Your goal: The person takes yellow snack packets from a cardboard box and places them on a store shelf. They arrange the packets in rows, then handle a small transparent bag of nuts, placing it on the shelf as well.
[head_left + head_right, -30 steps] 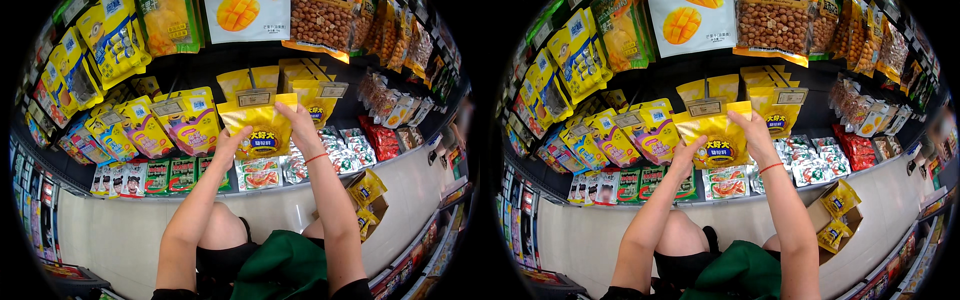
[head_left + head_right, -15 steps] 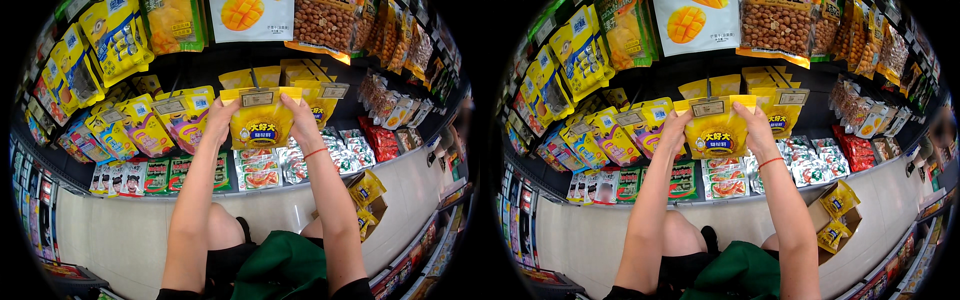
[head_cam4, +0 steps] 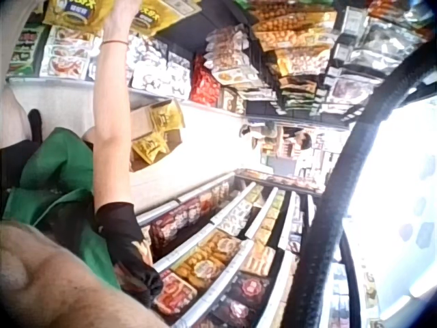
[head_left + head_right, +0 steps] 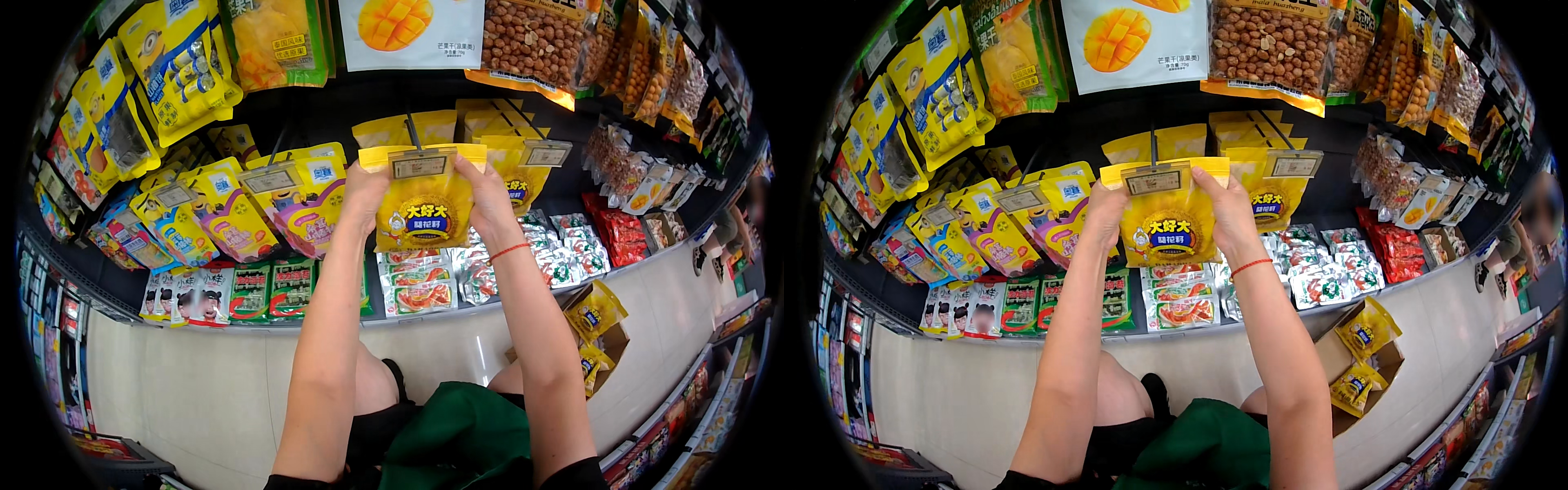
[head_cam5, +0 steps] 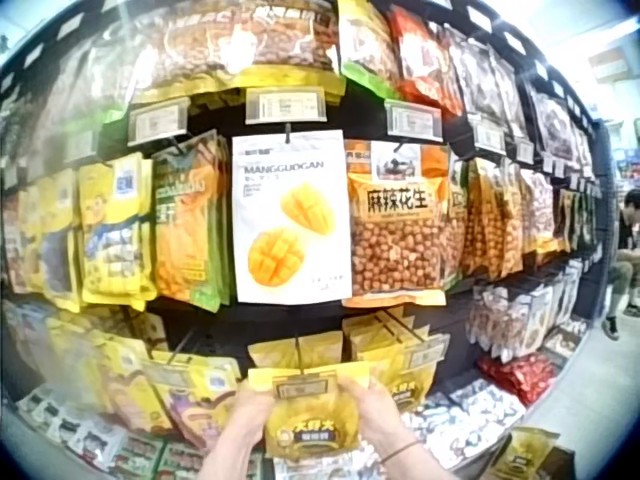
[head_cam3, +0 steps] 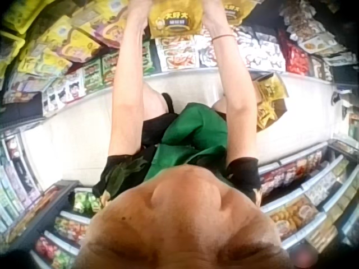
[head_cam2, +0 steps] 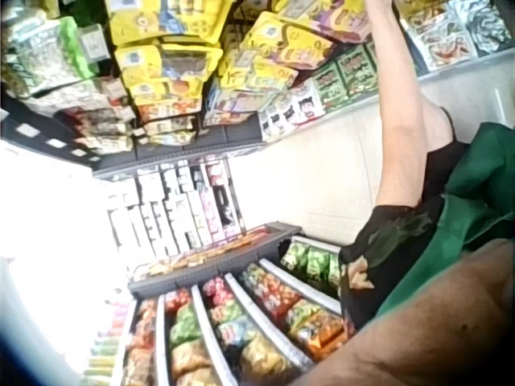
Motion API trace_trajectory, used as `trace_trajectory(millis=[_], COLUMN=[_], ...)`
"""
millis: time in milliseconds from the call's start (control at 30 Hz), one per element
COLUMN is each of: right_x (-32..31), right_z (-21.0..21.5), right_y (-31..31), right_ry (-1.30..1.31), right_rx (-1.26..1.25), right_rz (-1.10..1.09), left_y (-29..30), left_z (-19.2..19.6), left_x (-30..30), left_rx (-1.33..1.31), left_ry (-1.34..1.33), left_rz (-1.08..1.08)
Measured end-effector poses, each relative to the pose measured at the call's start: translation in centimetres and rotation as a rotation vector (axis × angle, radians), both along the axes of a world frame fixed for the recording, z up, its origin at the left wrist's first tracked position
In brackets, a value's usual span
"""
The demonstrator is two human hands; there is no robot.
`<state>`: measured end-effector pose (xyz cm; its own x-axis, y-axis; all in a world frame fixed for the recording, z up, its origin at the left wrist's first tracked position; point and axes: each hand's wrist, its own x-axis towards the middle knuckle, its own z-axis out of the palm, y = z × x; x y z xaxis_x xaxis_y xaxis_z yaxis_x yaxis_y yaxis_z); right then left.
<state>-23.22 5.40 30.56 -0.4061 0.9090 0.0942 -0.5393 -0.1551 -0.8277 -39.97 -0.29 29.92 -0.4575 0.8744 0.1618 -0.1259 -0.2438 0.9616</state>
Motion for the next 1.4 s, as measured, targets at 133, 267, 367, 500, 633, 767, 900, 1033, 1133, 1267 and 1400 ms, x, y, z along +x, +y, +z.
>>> trace_trajectory(millis=[133,267,367,500,633,767,900,1033,1133,1267,1400], right_x=[0.1,0.5,0.3,0.1,0.4,0.0,-0.2,0.3,0.8,0.5,-0.1], right_z=[-0.8,-0.9,-0.3,0.0,-0.8,-0.7,-1.0,-0.6,-0.9,-0.5,-0.8], right_y=[0.2,0.4,0.7,0.1,0.3,0.0,0.0,-0.2,0.0,-0.3,-0.1], right_ry=[-0.034,0.005,0.024,-0.041,-0.024,-0.035,-0.018,-0.067,-0.074,-0.062,-0.033], right_rx=[-0.001,0.025,0.069,0.057,0.042,0.018,0.026,0.020,0.041,0.046,0.072], right_rz=[-0.033,-0.008,0.013,-0.033,-0.017,0.006,0.031,-0.023,-0.034,0.000,0.014], left_y=[0.2,0.4,0.4,-0.2,0.3,0.3,0.4,0.8,0.8,0.5,0.4], left_z=[-0.4,-0.3,0.2,0.3,-0.4,-0.5,-0.7,-1.1,-1.1,-1.2,-0.7], left_x=[0.7,1.2,1.3,1.3,1.3,0.7,0.3,1.0,1.4,1.0,0.6], left_rx=[0.034,0.019,0.063,0.064,0.033,0.021,0.043,0.064,0.016,0.087,0.060], left_ry=[0.052,0.051,-0.068,-0.011,-0.029,-0.064,-0.126,-0.129,-0.042,-0.120,-0.192], left_rz=[-0.009,-0.002,0.009,-0.028,-0.014,0.007,-0.047,-0.041,-0.004,-0.006,-0.005])
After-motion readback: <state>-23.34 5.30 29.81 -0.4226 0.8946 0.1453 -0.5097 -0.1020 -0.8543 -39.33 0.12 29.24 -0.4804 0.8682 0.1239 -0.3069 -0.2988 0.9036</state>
